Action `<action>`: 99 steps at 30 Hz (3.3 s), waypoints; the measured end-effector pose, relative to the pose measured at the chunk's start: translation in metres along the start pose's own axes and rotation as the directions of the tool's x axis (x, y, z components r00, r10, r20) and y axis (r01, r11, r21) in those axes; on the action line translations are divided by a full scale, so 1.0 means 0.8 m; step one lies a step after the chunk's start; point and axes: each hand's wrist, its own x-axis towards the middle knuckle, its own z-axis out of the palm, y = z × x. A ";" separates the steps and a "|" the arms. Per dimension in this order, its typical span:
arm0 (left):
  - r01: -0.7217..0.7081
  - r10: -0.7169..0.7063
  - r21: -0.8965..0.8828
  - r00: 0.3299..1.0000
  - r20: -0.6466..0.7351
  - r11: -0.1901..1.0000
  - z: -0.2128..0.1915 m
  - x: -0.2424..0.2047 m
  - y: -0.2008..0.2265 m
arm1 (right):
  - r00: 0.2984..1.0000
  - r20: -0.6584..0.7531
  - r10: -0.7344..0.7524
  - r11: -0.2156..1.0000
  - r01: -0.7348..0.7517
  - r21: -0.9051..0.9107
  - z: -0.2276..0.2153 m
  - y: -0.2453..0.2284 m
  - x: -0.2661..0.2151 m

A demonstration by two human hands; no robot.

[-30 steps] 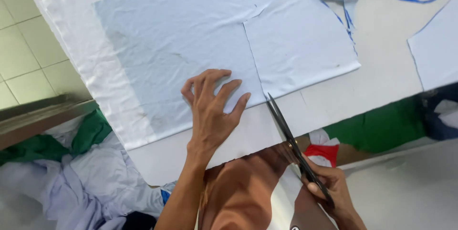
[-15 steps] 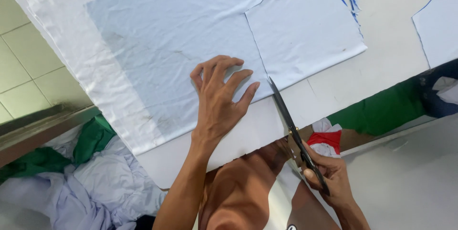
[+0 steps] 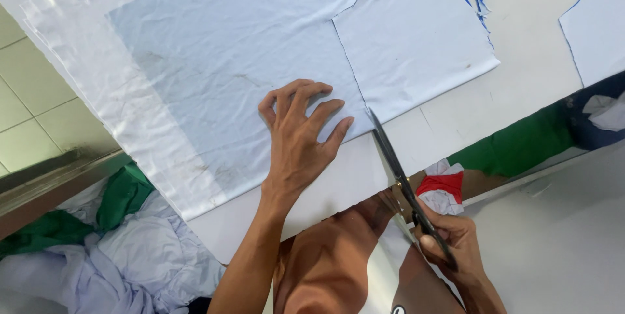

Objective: The person uses large scissors to cut a piece of white fabric along a blue marked line on a white table. They hold the fabric steady with one hand while cutting with the other, then lift and reposition the cut piece to continue cutting along the marked outline.

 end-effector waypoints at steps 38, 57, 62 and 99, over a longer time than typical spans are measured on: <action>0.023 -0.023 0.006 0.999 0.048 1.000 -0.003 -0.001 -0.004 | 0.998 0.035 -0.055 0.997 0.053 0.051 0.040 -0.036 0.049; 0.040 -0.040 -0.001 0.998 0.047 0.999 -0.004 0.002 -0.003 | 0.998 0.056 -0.036 0.970 0.022 0.241 0.040 -0.035 0.068; 0.052 -0.052 0.005 0.997 0.054 0.999 -0.004 0.002 -0.003 | 0.992 0.117 -0.040 0.970 0.011 0.243 0.040 -0.037 0.073; 0.057 -0.056 -0.003 0.996 0.068 0.998 -0.009 0.005 -0.004 | 0.996 0.082 -0.015 0.988 0.002 0.153 0.066 -0.076 0.113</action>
